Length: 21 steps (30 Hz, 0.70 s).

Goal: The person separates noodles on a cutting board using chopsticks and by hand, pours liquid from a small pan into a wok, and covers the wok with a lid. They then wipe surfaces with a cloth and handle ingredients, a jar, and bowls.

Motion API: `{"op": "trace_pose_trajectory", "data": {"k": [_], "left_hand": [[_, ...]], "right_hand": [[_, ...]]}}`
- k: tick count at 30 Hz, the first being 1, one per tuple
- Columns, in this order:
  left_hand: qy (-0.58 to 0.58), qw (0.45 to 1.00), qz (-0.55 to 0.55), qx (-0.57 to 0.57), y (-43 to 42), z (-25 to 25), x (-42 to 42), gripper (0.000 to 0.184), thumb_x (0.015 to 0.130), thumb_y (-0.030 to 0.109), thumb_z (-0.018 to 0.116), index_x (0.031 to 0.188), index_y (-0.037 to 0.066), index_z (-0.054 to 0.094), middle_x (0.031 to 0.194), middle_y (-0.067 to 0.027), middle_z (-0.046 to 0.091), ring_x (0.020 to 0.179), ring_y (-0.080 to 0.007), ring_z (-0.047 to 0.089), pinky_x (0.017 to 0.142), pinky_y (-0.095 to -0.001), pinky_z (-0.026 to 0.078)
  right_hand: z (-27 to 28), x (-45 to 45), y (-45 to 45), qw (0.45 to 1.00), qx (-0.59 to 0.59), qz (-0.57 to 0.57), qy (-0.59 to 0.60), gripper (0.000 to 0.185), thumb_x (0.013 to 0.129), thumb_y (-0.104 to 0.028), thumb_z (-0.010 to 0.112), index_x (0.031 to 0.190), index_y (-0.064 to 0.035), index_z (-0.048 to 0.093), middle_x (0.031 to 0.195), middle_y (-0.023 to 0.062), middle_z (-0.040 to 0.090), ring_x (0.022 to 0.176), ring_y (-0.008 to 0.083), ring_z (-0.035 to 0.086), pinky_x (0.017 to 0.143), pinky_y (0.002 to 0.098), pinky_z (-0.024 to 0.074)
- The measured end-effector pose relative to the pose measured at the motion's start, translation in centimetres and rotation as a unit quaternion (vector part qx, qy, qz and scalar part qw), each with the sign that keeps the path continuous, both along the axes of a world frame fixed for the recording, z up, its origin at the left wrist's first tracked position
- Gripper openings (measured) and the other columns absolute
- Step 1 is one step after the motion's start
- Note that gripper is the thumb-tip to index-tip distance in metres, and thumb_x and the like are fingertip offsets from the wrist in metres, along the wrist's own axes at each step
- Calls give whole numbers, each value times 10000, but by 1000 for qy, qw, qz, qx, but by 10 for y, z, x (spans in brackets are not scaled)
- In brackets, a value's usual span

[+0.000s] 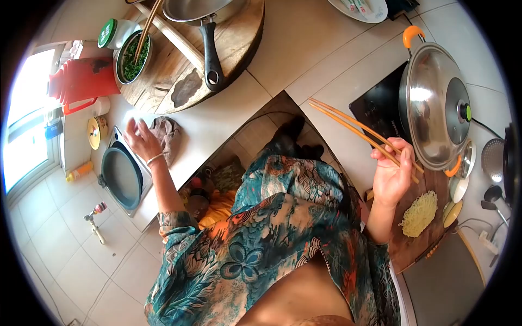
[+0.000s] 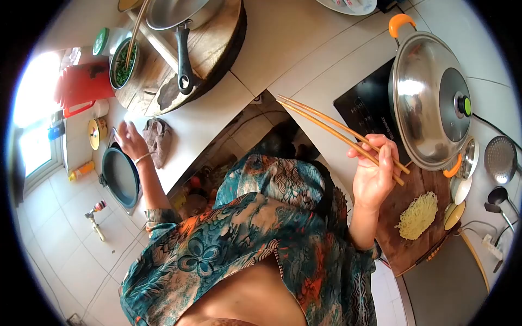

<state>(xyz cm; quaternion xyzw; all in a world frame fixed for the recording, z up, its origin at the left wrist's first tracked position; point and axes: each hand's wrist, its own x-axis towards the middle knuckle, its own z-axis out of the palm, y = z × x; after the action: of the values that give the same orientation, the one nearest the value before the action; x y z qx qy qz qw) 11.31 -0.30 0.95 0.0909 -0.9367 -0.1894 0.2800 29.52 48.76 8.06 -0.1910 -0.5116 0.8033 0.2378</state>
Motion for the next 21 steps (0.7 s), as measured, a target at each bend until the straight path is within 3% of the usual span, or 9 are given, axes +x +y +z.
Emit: {"op": "trace_pose_trajectory", "data": {"k": [1,3,5,7,10,13,15,19,21], "left_hand": [[-40,987,56,-144,-28,-27,14,468,837,287,610,1207,27,491,1074,-176,556,1017,-315,529,880,-391,428],[-157,946,193,-209,-52,-78,36,626,788,404,625,1267,48,436,1125,-207,516,1104,-389,458,956,-440,362],[-299,930,194,-86,-87,-126,36,693,798,523,562,1315,93,399,1253,-205,450,1180,-371,404,957,-472,356],[-313,936,161,-31,-71,-127,25,721,810,579,507,1343,113,376,1346,-203,375,1250,-370,335,993,-499,317],[-278,952,110,-63,-22,-140,34,779,818,662,404,1378,124,338,1419,-188,303,1314,-382,247,1049,-539,208],[-187,975,5,-122,49,-151,49,770,829,605,431,1369,63,343,1416,-197,307,1314,-388,237,1060,-526,189],[-210,971,29,-114,115,-128,49,758,817,552,479,1346,24,360,1391,-213,333,1304,-392,250,1060,-518,193],[-114,989,-68,-65,175,-128,39,616,778,355,560,1278,20,428,1347,-201,377,1257,-404,296,1043,-512,211],[-140,983,-96,-73,195,-125,30,592,768,300,570,1277,31,432,1342,-188,384,1247,-397,309,1031,-508,227]], "right_hand": [[0,-1,1,1000,2,2,1,257,933,-192,394,944,19,540,954,124,541,719,216,535,629,372,483],[1,-3,2,1000,3,-2,-3,252,934,-182,391,942,20,541,949,119,545,723,208,537,629,370,488],[1,-2,4,1000,-5,-10,-13,246,933,-177,392,943,19,541,949,120,545,723,203,538,629,369,492],[1,-2,5,1000,-9,-15,-23,240,932,-173,396,943,19,540,955,119,543,727,200,540,629,368,494],[1,1,9,1000,-2,0,-20,233,929,-168,401,942,19,539,963,117,538,732,200,542,629,368,497],[-1,4,11,1000,-8,0,-19,230,926,-167,406,939,22,537,964,112,532,733,200,542,629,370,498],[-1,8,13,999,-18,-12,-24,231,925,-168,406,938,22,537,961,111,532,736,196,542,628,369,499],[-5,17,17,998,-24,-49,-30,230,924,-168,409,934,19,543,954,104,536,751,185,542,624,370,506],[-6,19,18,997,-28,-67,-35,230,923,-168,412,934,19,545,949,100,538,759,181,543,620,371,511]]}}
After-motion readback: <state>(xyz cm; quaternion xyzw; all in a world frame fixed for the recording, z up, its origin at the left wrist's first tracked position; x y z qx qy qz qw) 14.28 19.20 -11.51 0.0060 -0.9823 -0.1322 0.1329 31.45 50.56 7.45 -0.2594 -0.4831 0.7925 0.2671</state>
